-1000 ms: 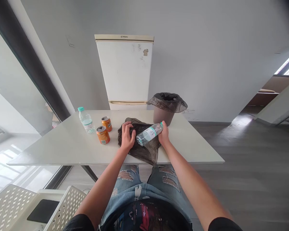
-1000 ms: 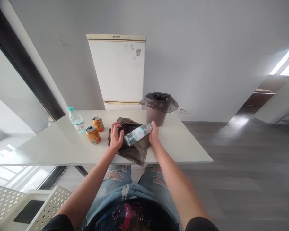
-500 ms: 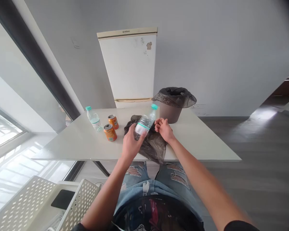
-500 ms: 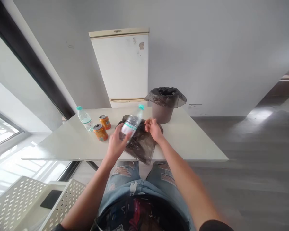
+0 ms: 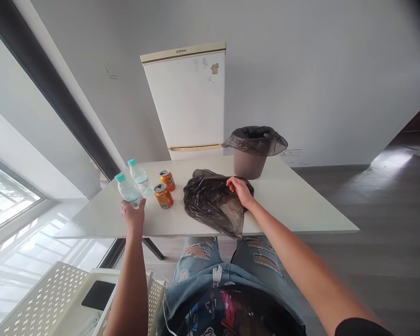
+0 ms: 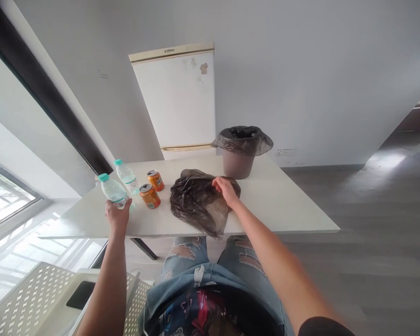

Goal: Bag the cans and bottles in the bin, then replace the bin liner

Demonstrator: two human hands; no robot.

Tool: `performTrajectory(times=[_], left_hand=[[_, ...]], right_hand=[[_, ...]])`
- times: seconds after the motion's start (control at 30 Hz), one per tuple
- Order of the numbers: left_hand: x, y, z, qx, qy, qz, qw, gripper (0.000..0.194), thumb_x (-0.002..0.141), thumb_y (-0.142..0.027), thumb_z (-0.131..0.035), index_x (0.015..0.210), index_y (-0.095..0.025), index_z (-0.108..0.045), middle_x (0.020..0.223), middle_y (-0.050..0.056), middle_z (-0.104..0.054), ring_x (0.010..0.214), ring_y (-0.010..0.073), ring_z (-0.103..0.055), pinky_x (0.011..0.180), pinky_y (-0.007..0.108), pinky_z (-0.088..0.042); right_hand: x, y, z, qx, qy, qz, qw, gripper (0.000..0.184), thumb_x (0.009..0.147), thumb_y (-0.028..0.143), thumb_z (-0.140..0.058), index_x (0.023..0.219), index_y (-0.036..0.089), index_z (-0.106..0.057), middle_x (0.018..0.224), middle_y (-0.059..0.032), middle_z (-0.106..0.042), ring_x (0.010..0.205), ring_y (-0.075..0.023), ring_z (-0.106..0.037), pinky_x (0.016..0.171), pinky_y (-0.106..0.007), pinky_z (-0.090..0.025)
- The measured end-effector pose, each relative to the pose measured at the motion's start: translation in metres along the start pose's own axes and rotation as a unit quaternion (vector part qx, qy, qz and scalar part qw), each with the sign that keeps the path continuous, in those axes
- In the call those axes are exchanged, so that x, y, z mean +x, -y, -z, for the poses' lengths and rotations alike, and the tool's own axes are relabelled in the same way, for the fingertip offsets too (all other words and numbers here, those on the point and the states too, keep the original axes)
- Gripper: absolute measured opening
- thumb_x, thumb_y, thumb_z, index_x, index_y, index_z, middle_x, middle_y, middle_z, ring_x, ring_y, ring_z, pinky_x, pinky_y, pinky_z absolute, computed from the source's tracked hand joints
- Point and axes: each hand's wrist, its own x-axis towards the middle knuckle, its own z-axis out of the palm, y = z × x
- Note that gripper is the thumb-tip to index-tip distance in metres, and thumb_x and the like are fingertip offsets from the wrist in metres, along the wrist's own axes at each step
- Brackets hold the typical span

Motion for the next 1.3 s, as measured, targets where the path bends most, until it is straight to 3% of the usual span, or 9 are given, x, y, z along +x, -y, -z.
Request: performTrajectory(times=[0.27, 0.37, 0.43, 0.53, 0.63, 0.77, 0.87, 0.97, 1.3], left_hand=[[-0.001, -0.001, -0.001, -0.019, -0.008, -0.017, 1.000, 0.099, 0.073, -0.037, -0.086, 0.153, -0.005, -0.038, 0.151, 0.028, -0.051, 0.144, 0.0419, -0.047, 0.122, 0.059, -0.038], [-0.031, -0.020, 0.011, -0.061, -0.131, -0.102, 0.984, 0.070, 0.088, -0.040, -0.074, 0.144, -0.008, -0.050, 0.142, 0.024, -0.057, 0.136, 0.0357, -0.054, 0.114, 0.053, -0.046], [-0.061, -0.039, 0.015, -0.090, -0.132, -0.187, 0.969, 0.037, 0.099, -0.036, -0.058, 0.127, -0.012, -0.062, 0.122, 0.017, -0.066, 0.117, 0.0284, -0.064, 0.102, 0.044, -0.054], [-0.110, -0.067, 0.005, -0.109, 0.073, -0.304, 0.944, 0.025, 0.105, -0.035, -0.050, 0.113, -0.019, -0.068, 0.110, 0.010, -0.072, 0.107, 0.0227, -0.068, 0.103, 0.040, -0.054], [-0.146, -0.081, -0.021, -0.058, 0.272, -0.371, 0.886, 0.043, 0.107, -0.037, -0.048, 0.147, -0.022, -0.056, 0.148, 0.013, -0.060, 0.140, 0.0271, -0.054, 0.119, 0.047, -0.045], [-0.164, -0.078, -0.049, 0.100, 0.360, -0.379, 0.847, 0.057, 0.107, -0.047, -0.046, 0.159, -0.024, -0.045, 0.168, 0.014, -0.040, 0.157, 0.0421, -0.031, 0.122, 0.072, -0.030], [-0.163, -0.074, -0.051, 0.117, 0.355, -0.388, 0.842, 0.046, 0.107, -0.040, -0.045, 0.147, -0.021, -0.056, 0.160, 0.016, -0.050, 0.152, 0.0396, -0.039, 0.123, 0.069, -0.030], [-0.162, -0.073, -0.045, 0.091, 0.284, -0.373, 0.879, 0.031, 0.105, -0.031, -0.044, 0.124, -0.017, -0.065, 0.148, 0.019, -0.055, 0.143, 0.0353, -0.048, 0.122, 0.057, -0.038], [-0.163, -0.078, -0.041, 0.011, 0.217, -0.330, 0.919, 0.030, 0.106, -0.031, -0.046, 0.130, -0.021, -0.062, 0.153, 0.014, -0.054, 0.152, 0.0338, -0.039, 0.125, 0.056, -0.033]], right_hand=[[-0.006, 0.008, 0.006, -0.132, -0.048, 0.042, 0.989, 0.050, 0.103, 0.064, -0.040, 0.081, 0.023, -0.057, 0.082, -0.0036, -0.061, 0.076, -0.0195, -0.055, 0.073, -0.032, -0.048], [-0.007, 0.013, 0.008, -0.205, -0.100, 0.065, 0.972, 0.041, 0.102, 0.056, -0.043, 0.083, 0.023, -0.058, 0.088, -0.0072, -0.063, 0.090, -0.0245, -0.057, 0.088, -0.038, -0.048], [-0.005, 0.013, 0.008, -0.251, -0.120, 0.075, 0.958, 0.035, 0.101, 0.050, -0.044, 0.096, 0.022, -0.064, 0.105, -0.0117, -0.066, 0.106, -0.0285, -0.057, 0.102, -0.044, -0.044], [-0.001, 0.008, 0.007, -0.305, -0.115, 0.073, 0.943, 0.040, 0.099, 0.044, -0.045, 0.126, 0.021, -0.065, 0.136, -0.0147, -0.063, 0.127, -0.0326, -0.052, 0.114, -0.052, -0.036], [0.000, 0.002, 0.006, -0.344, -0.076, 0.053, 0.934, 0.042, 0.101, 0.042, -0.041, 0.128, 0.024, -0.068, 0.143, -0.0125, -0.064, 0.135, -0.0341, -0.051, 0.113, -0.057, -0.034], [-0.003, -0.002, 0.009, -0.389, -0.024, 0.037, 0.920, 0.043, 0.105, 0.042, -0.036, 0.124, 0.028, -0.073, 0.146, -0.0087, -0.064, 0.139, -0.0315, -0.050, 0.116, -0.057, -0.029], [-0.005, -0.001, 0.009, -0.420, 0.005, 0.018, 0.908, 0.047, 0.107, 0.047, -0.036, 0.101, 0.024, -0.077, 0.107, -0.0114, -0.076, 0.114, -0.0293, -0.064, 0.111, -0.052, -0.035], [-0.006, 0.004, 0.010, -0.451, 0.017, 0.000, 0.892, 0.059, 0.107, 0.046, -0.034, 0.062, 0.022, -0.064, 0.065, -0.0092, -0.062, 0.095, -0.0282, -0.066, 0.103, -0.046, -0.040], [-0.049, 0.068, 0.011, -0.474, 0.184, -0.110, 0.854, 0.042, 0.095, 0.031, -0.058, 0.054, 0.024, -0.057, 0.060, -0.0096, -0.062, 0.063, -0.0253, -0.060, 0.066, -0.038, -0.043]])
